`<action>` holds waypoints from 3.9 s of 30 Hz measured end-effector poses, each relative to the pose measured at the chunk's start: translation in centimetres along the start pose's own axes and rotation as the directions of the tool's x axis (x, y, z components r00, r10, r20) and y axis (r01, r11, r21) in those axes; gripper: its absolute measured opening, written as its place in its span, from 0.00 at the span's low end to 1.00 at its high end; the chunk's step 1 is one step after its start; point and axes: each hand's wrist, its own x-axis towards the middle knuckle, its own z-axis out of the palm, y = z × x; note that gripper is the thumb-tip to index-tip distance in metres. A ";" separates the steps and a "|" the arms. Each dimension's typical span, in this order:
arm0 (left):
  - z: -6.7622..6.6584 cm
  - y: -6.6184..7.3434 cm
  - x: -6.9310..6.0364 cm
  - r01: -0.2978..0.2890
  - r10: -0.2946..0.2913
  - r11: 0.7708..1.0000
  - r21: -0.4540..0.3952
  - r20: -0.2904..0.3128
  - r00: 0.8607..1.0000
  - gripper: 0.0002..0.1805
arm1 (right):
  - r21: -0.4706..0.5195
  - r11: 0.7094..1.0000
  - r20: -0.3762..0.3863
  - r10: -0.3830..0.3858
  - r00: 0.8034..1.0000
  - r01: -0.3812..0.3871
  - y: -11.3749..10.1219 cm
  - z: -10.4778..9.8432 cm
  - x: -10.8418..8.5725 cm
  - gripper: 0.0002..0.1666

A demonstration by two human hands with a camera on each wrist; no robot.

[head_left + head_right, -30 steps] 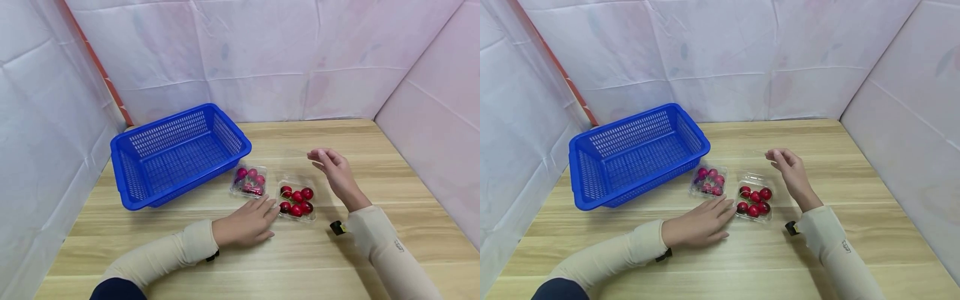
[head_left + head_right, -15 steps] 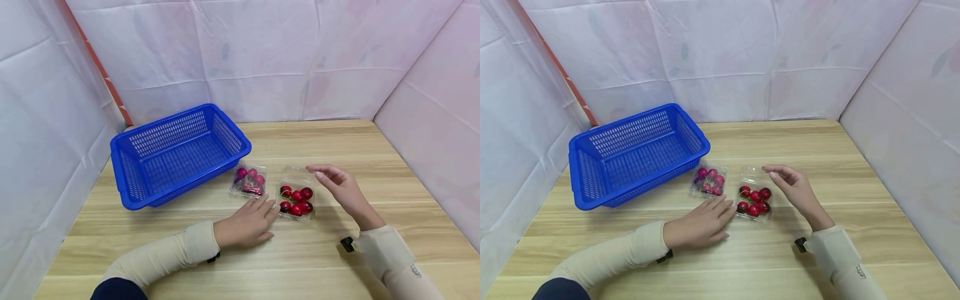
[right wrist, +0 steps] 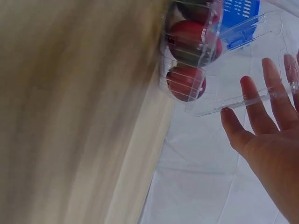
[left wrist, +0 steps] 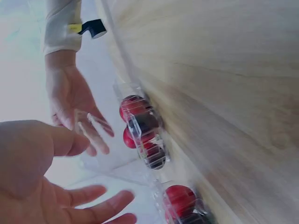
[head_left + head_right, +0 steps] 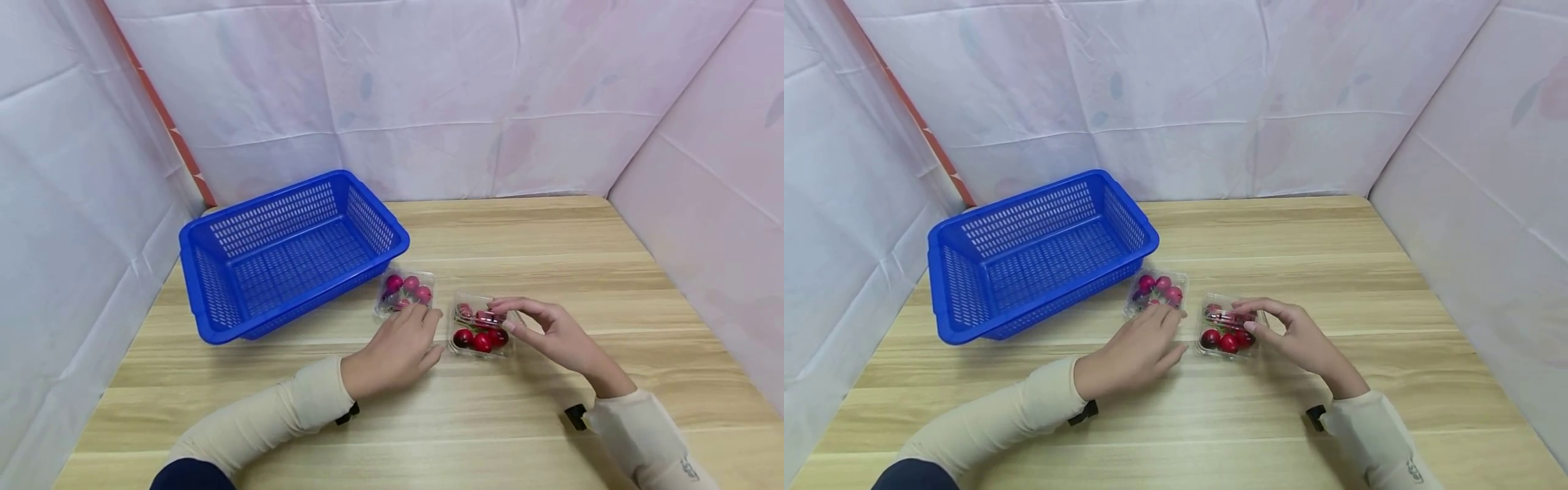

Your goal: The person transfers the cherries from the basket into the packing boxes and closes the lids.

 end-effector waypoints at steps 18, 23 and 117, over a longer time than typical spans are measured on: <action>0.5 1.4 1.5 -0.144 0.146 0.989 -0.028 0.301 0.942 0.33 | -0.128 0.991 0.056 -0.026 0.998 0.033 0.8 0.9 -0.8 0.19; 0.6 1.5 1.7 -0.134 0.147 0.989 -0.061 0.344 0.927 0.34 | -0.138 0.990 0.064 -0.026 0.998 0.034 1.0 1.0 -0.8 0.18; 2.4 -0.8 1.0 0.160 -0.112 0.830 -0.534 0.121 0.986 0.10 | -0.422 0.890 -0.153 0.117 0.981 -0.172 -2.8 1.2 -3.2 0.19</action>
